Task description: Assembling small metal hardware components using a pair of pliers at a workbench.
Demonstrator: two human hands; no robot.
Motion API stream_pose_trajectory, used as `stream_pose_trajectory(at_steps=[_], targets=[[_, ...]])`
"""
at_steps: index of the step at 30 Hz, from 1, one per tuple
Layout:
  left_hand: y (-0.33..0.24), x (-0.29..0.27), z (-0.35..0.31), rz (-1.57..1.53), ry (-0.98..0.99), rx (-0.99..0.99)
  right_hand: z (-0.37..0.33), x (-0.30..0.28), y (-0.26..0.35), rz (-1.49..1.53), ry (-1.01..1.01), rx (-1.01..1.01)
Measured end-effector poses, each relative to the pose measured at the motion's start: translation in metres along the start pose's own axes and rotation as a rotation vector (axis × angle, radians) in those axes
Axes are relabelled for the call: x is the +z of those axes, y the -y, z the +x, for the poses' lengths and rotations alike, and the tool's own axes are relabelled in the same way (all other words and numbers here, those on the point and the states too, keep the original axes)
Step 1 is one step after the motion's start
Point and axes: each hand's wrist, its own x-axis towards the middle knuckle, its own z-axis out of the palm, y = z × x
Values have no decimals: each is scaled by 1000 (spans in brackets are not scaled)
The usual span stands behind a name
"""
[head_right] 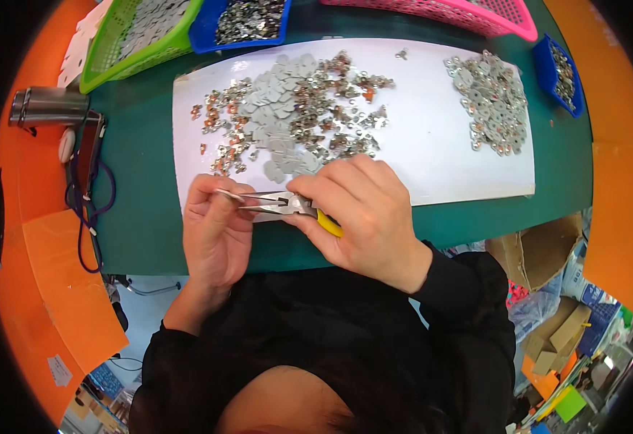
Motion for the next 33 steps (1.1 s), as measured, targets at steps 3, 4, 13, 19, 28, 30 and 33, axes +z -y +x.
stream_pose_trajectory(at_steps=[3,4,13,19,28,30,33], targets=[[-10,-5,11,100,-12,83,-2,-16,-22,134,-123,140],[-14,-9,12,153,-39,133,-1,-24,-27,122,-175,278],[-3,4,6,272,-21,-5,-10,-29,-50,-143,-82,357],[-9,4,7,387,-32,-28,-10,-40,-53,-5,-130,496],[0,31,14,171,144,-250,10,-31,-13,652,83,579],[0,30,17,192,151,-261,16,-19,-10,567,31,511],[-1,28,18,134,66,-254,21,-6,-7,329,-87,351]])
